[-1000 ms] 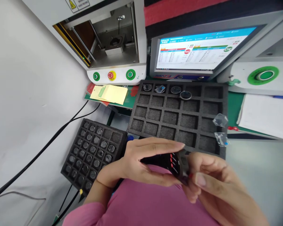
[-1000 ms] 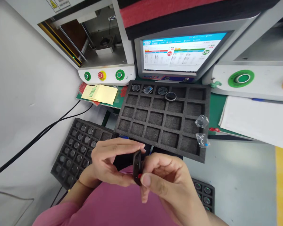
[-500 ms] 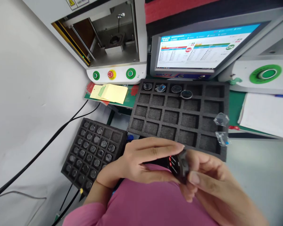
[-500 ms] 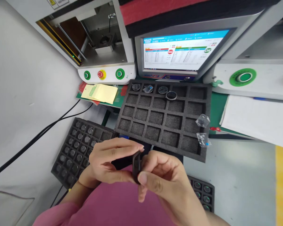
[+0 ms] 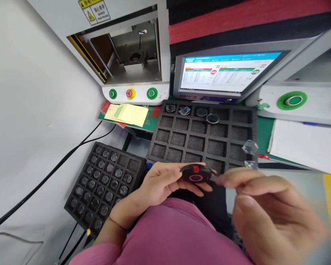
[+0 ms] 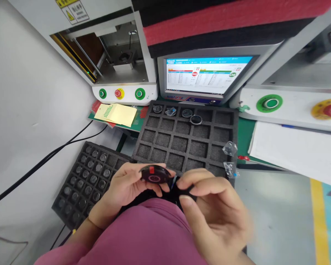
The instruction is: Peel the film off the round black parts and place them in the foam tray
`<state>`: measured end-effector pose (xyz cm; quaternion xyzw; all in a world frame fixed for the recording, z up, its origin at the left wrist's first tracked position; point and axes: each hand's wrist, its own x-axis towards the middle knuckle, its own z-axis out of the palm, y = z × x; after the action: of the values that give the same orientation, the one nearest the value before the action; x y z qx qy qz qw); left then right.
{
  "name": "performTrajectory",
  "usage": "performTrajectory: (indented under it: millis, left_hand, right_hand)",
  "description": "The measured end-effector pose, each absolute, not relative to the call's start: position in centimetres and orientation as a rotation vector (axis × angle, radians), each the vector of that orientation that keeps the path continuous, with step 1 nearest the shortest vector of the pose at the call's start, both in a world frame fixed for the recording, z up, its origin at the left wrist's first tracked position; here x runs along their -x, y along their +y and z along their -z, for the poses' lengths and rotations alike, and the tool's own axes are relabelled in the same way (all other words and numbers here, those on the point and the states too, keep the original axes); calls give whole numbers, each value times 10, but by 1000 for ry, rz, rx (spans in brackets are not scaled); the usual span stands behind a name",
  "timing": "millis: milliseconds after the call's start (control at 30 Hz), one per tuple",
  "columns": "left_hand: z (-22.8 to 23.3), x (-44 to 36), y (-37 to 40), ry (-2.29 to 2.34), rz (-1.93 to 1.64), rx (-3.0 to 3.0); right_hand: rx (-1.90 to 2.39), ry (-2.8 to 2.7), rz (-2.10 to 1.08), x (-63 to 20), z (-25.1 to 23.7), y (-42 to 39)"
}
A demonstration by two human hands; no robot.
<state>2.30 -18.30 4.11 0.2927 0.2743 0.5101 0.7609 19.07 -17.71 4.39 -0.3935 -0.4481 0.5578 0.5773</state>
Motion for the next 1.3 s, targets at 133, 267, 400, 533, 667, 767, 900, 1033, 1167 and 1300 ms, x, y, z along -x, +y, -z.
performTrajectory:
  millis: [133,267,400,533,667,767,900,1033,1167,1300]
  left_hand:
    - [-38,-29,-183,614,-1052,-574]
    - [-38,-33,-185,835,-1049,-702]
    - [-41,-36,-186,1024,-1126,-864]
    - [-45,-37,-188,1019,-1200,-1114]
    - [-51,-37,-190,1020,-1128,-1324]
    - [-54,-34,-190,1119,-1082,-1535]
    - [-52,-31,-191,1099,-1091,-1714]
    - [-47,-34,-193,1114,-1199,-1793]
    - [-43,-37,-195,1114,-1258,-1820]
    - [-43,-38,-194,887,-1205,-1505]
  right_hand:
    - [960,-1231,-1157,-183,-36,-178]
    - [959,-1377,-1181,-176,-30,-181]
    - [884,-1408,-1154,-176,-30,-184]
    - [835,-1302,-1408,-177,-35,-182]
    - [780,-1107,-1687,-176,-40,-178]
    - [776,-998,-1768,-173,-43,-175]
    - [693,-821,-1912,-168,-48,-173]
    - [679,-729,-1984,-167,-51,-173]
    - [681,-719,-2025,-169,-52,-173]
    - [679,-837,-1992,-176,-49,-176]
